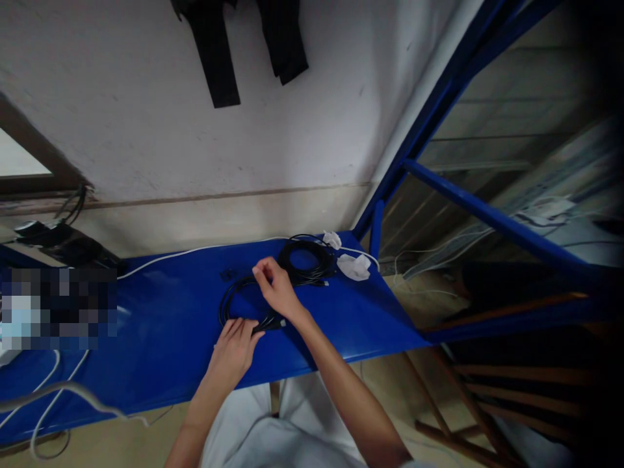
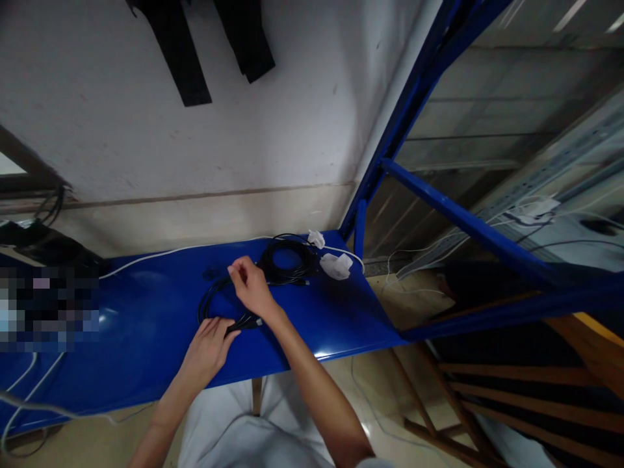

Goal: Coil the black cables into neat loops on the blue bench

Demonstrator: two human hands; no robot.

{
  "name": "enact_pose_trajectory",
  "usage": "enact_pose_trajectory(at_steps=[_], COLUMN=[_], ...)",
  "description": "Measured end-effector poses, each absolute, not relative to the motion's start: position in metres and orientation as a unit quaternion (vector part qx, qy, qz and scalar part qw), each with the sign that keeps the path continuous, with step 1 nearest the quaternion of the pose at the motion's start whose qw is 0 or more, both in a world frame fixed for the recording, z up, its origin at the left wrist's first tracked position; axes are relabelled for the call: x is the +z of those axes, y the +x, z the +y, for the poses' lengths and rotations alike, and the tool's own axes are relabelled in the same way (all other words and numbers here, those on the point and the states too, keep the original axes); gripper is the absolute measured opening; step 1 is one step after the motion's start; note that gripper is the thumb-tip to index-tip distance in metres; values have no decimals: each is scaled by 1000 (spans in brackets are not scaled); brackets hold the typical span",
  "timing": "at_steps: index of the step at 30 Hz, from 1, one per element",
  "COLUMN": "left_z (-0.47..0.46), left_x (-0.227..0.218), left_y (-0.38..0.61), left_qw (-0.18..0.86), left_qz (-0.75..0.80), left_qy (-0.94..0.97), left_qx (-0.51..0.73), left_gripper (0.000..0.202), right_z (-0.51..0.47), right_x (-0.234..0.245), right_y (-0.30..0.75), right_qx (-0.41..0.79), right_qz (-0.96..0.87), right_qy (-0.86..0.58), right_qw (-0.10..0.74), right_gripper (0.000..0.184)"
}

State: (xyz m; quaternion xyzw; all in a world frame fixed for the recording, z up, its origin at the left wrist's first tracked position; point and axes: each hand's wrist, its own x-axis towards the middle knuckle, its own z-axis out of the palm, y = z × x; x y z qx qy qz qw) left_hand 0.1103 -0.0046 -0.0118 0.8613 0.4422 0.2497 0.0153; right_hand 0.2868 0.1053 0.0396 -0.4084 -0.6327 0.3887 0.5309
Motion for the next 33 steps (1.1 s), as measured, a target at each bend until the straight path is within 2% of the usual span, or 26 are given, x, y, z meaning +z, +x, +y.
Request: enact_pose_trajectory(at_steps=[4, 8, 13, 20, 25, 33], left_z=[-9, -13, -14, -16, -18, -16], left_x=[-13, -7, -1, -9, -14, -8], left_y=[110, 109, 109, 105, 102, 105], left_qw=[7, 21, 29, -21, -15, -1], left_qz=[423, 403, 394, 399, 410, 391], left_qy=[865, 876, 869, 858, 853, 866], left_qx=[270, 264, 299, 323, 322, 312], left_gripper=[10, 18, 19, 22, 22, 26], right_z=[35, 9, 12, 12, 7, 6], right_x=[22, 0, -3, -7, -14, -18], right_y=[299, 300, 299, 301, 299, 302], right_qx=[276, 228, 186, 66, 120, 132], right_qz=[-717, -707, -736, -756, -753, -700], right_qy=[-452, -470, -420, -373, -385, -402], right_qw=[453, 477, 498, 534, 520, 575], right_gripper=[15, 13, 13, 23, 24, 29])
